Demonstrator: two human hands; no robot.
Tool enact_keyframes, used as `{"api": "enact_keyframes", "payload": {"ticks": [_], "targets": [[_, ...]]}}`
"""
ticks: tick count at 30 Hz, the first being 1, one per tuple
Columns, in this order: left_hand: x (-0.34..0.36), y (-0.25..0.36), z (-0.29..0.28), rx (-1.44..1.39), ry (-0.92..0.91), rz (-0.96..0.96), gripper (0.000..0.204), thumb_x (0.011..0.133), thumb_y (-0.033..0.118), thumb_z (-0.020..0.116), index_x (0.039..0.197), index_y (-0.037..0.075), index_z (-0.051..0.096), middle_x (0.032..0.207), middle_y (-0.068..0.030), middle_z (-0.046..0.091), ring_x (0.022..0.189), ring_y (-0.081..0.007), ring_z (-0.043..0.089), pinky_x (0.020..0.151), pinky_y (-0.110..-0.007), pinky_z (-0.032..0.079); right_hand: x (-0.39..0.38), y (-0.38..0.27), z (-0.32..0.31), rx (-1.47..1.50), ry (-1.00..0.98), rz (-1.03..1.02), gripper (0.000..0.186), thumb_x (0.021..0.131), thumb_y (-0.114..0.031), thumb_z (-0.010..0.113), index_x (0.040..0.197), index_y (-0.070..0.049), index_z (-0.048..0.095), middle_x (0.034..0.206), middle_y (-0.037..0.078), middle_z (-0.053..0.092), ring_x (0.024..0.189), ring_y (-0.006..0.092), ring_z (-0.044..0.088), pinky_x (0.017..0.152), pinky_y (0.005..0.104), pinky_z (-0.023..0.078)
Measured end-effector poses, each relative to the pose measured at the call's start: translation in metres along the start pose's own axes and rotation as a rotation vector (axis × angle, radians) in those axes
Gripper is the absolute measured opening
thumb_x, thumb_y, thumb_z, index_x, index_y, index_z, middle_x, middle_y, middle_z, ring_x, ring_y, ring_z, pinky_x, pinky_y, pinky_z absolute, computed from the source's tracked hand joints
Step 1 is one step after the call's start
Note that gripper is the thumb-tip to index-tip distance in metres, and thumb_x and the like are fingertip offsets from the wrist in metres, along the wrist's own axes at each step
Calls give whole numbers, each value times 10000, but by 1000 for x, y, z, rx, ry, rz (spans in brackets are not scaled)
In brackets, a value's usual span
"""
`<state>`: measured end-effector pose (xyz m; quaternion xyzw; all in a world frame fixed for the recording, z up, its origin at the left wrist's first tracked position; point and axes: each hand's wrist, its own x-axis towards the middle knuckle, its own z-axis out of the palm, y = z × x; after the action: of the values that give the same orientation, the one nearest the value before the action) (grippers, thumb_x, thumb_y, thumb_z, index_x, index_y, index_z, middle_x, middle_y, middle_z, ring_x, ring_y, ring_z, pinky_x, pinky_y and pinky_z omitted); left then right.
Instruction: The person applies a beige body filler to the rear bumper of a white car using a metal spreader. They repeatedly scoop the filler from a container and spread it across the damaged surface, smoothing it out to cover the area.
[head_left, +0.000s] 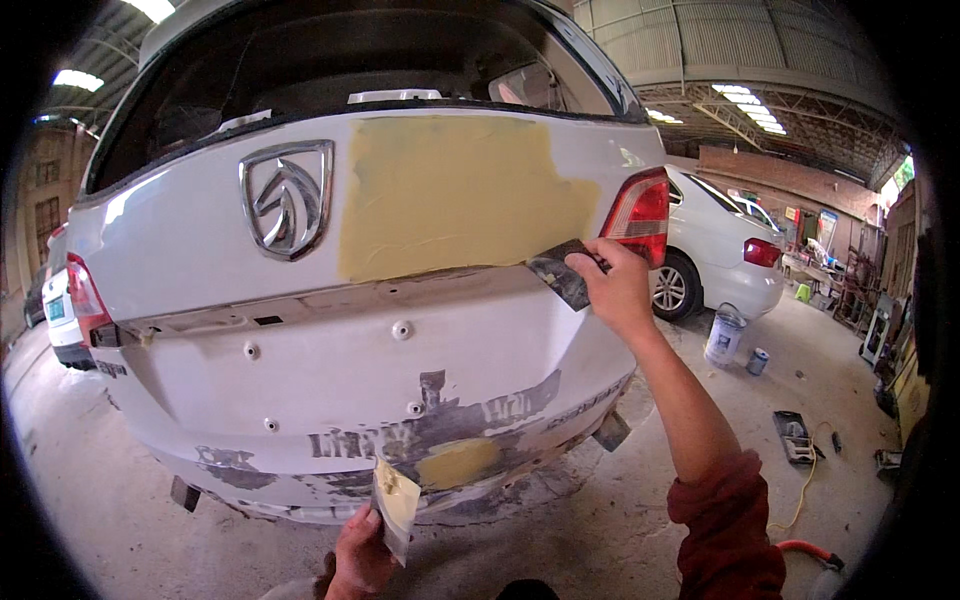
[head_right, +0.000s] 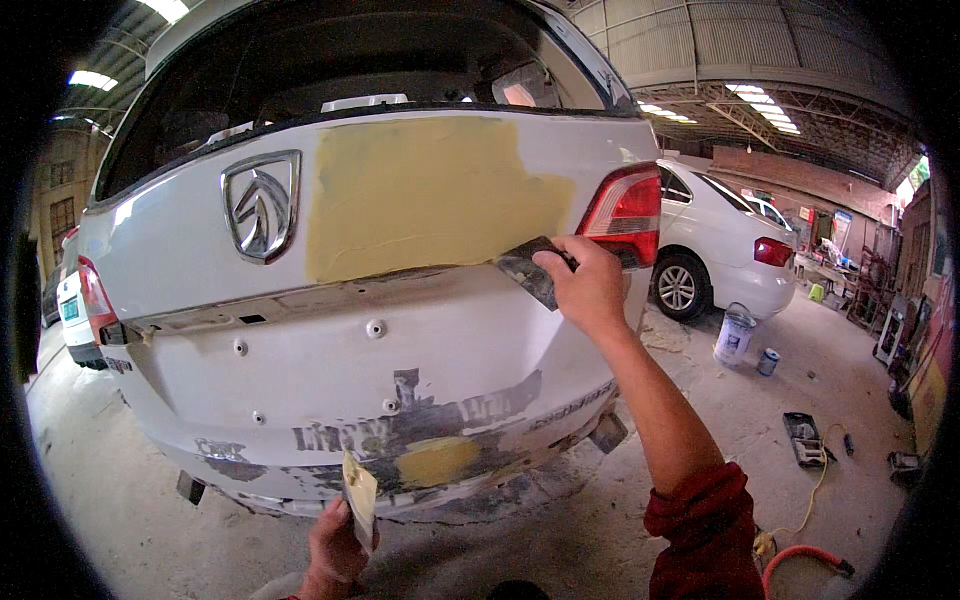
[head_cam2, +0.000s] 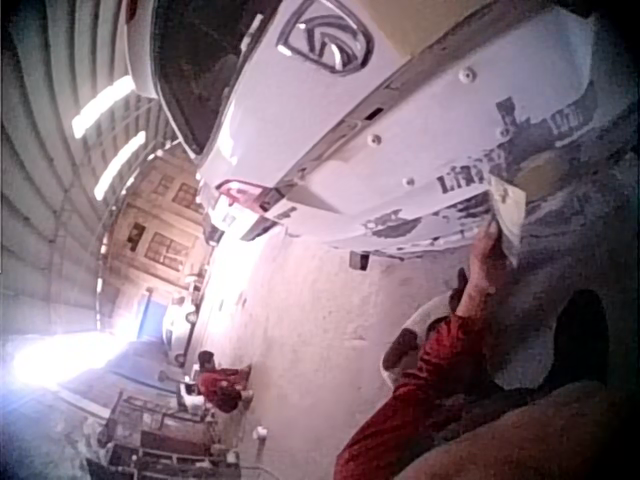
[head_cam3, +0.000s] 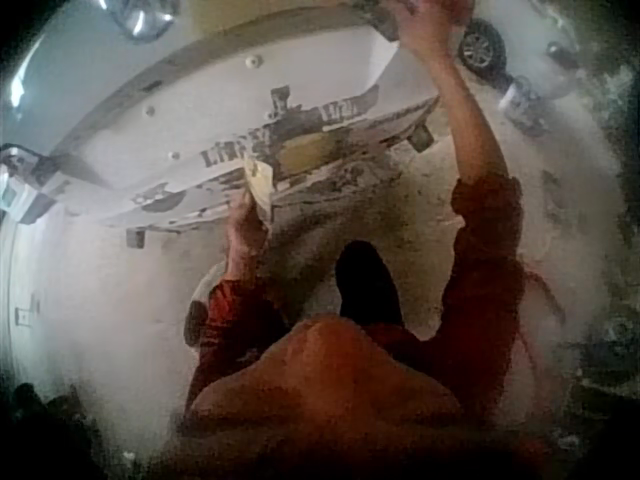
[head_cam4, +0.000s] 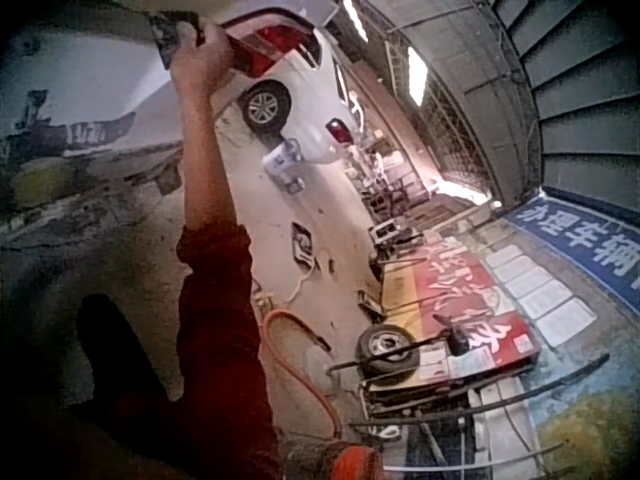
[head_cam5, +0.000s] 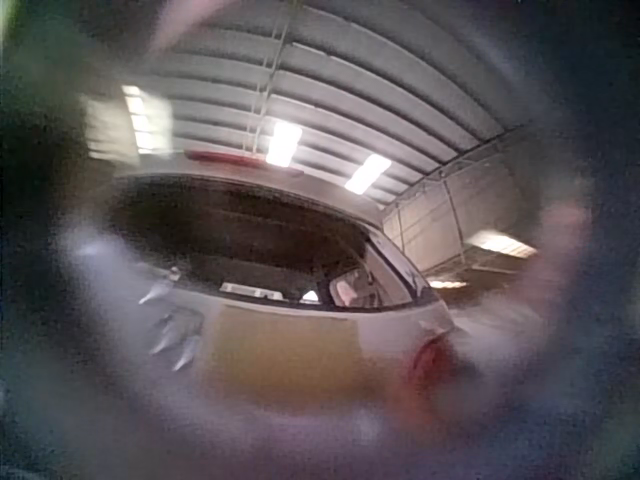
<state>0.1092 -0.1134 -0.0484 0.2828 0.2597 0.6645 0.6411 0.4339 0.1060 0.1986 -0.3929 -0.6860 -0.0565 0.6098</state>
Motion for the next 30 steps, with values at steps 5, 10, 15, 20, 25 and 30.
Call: {"api": "enact_keyframes", "payload": {"ticks": [5, 10, 15, 20, 25, 30], "targets": [[1, -1, -1, -42, -24, -12, 514, 916, 328, 669, 1311, 38, 514, 1039, -70, 661, 817, -201, 675, 638, -355, 557, -3, -9, 4, 2, 9, -10, 224, 839, -199, 758, 969, -18, 730, 887, 156, 713, 784, 283, 688, 729, 367, 525], [1, -2, -6, -65, -22, -18, 514, 934, 314, 654, 1341, 41, 498, 1051, -64, 661, 779, -200, 677, 620, -330, 558, -10, -28, 14, -12, 45, -57, 216, 839, -183, 756, 973, -16, 731, 923, 154, 714, 829, 299, 689, 751, 376, 526], [3, -1, -13, -79, -128, -36, 519, 931, 318, 659, 1337, 35, 503, 1055, -62, 656, 811, -192, 672, 604, -330, 563, -13, -28, 15, -29, 72, -70, 217, 835, -187, 759, 972, -20, 734, 935, 156, 715, 843, 315, 689, 752, 382, 526], [-2, 1, 7, -46, 5, 0, 538, 926, 335, 666, 1325, 15, 500, 1023, -56, 657, 764, -195, 670, 556, -329, 558, -12, -38, 24, 12, 33, -82, 214, 836, -201, 754, 952, -22, 735, 913, 159, 708, 830, 320, 686, 743, 392, 521], [2, -1, 0, -50, -24, 0, 522, 925, 354, 664, 1287, 10, 512, 963, -67, 663, 701, -198, 666, 513, -325, 541, -18, -53, 36, 11, 32, -146, 194, 833, -164, 758, 939, -3, 732, 876, 154, 702, 788, 278, 679, 714, 359, 517], [2, 4, 6, -90, -65, 4, 467, 947, 333, 637, 1264, 12, 518, 935, -79, 662, 693, -197, 663, 497, -318, 526, -59, -84, 50, 85, -17, -256, 155, 833, -118, 768, 916, 5, 721, 803, 148, 662, 728, 261, 643, 658, 354, 494]]}}
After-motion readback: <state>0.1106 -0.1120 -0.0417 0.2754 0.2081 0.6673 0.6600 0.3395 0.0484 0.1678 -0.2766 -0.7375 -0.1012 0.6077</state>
